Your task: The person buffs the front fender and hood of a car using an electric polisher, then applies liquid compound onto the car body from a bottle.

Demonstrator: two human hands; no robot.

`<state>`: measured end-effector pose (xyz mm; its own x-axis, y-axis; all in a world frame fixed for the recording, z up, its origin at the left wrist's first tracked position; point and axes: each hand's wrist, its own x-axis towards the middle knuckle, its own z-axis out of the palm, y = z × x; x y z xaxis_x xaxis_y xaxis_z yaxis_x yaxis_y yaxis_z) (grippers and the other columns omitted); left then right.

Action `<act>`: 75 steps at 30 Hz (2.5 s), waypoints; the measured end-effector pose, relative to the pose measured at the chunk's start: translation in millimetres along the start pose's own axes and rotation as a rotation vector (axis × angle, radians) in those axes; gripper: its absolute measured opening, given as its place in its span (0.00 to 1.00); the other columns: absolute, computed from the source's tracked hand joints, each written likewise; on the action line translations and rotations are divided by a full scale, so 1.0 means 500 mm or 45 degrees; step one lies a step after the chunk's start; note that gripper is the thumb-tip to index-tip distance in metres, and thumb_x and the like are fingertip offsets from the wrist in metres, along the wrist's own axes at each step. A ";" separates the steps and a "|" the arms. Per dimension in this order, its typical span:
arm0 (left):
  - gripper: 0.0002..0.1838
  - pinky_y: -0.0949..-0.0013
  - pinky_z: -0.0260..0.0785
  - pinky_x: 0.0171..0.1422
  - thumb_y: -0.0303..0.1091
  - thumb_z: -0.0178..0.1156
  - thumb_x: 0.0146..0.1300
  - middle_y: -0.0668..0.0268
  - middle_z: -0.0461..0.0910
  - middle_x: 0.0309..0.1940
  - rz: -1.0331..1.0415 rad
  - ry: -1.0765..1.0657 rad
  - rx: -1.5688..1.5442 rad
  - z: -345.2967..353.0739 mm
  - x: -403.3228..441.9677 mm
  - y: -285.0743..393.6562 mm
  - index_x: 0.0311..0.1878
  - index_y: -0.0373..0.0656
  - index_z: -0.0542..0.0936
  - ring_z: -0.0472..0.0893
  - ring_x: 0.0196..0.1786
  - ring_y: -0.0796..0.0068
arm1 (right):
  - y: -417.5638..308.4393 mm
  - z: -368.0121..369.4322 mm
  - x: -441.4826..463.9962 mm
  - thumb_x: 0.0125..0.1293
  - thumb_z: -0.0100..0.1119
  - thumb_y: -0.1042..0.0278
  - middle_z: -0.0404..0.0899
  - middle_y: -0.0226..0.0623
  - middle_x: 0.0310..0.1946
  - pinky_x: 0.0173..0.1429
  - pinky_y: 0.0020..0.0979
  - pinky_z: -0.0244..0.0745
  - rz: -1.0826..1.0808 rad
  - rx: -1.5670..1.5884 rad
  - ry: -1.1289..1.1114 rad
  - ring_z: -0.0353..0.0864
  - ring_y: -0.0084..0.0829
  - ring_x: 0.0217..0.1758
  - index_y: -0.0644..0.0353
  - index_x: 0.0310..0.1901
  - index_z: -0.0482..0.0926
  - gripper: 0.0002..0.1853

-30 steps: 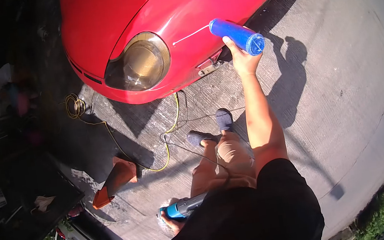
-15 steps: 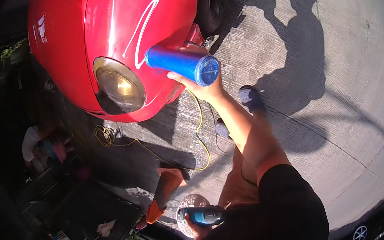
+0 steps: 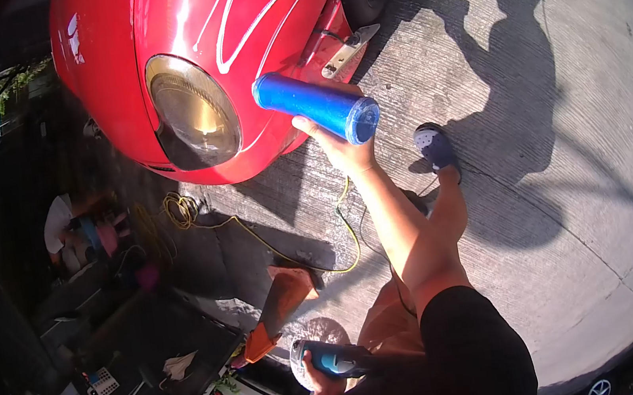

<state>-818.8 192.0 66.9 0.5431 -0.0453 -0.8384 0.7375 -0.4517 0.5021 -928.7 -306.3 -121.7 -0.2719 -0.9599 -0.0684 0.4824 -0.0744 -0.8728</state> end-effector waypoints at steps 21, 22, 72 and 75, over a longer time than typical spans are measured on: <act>0.36 0.50 0.77 0.67 0.66 0.52 0.75 0.53 0.85 0.58 0.327 -0.070 -0.309 -0.153 0.063 0.076 0.65 0.41 0.77 0.86 0.58 0.53 | -0.115 -0.266 -0.071 0.62 0.65 0.24 0.84 0.39 0.56 0.59 0.48 0.84 1.210 0.259 0.674 0.86 0.43 0.56 0.49 0.65 0.77 0.41; 0.36 0.50 0.77 0.67 0.66 0.53 0.74 0.53 0.85 0.58 0.338 -0.040 -0.295 -0.146 0.078 0.101 0.65 0.41 0.77 0.86 0.59 0.52 | -0.107 -0.239 -0.081 0.62 0.66 0.25 0.83 0.39 0.57 0.57 0.50 0.84 1.280 0.083 0.468 0.85 0.43 0.55 0.47 0.64 0.77 0.39; 0.54 0.53 0.78 0.67 0.47 0.87 0.49 0.42 0.84 0.60 -0.020 0.561 -0.086 -0.590 0.884 1.048 0.72 0.29 0.69 0.86 0.61 0.49 | 0.737 1.925 -0.425 0.56 0.85 0.51 0.84 0.50 0.61 0.64 0.54 0.85 -0.177 -1.868 -1.823 0.89 0.58 0.60 0.54 0.68 0.79 0.39; 0.54 0.56 0.80 0.64 0.36 0.88 0.49 0.50 0.84 0.58 -0.035 0.550 -0.216 -0.611 0.945 1.144 0.74 0.29 0.65 0.86 0.56 0.59 | 0.922 1.999 -0.412 0.56 0.85 0.53 0.80 0.49 0.63 0.63 0.54 0.86 -0.166 -1.836 -1.795 0.88 0.58 0.60 0.54 0.68 0.78 0.39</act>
<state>-17.8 184.7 22.7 0.6132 0.3566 -0.7049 0.7898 -0.2936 0.5385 182.1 -413.2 -26.7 0.8142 -0.5204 -0.2575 -0.5643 -0.6046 -0.5622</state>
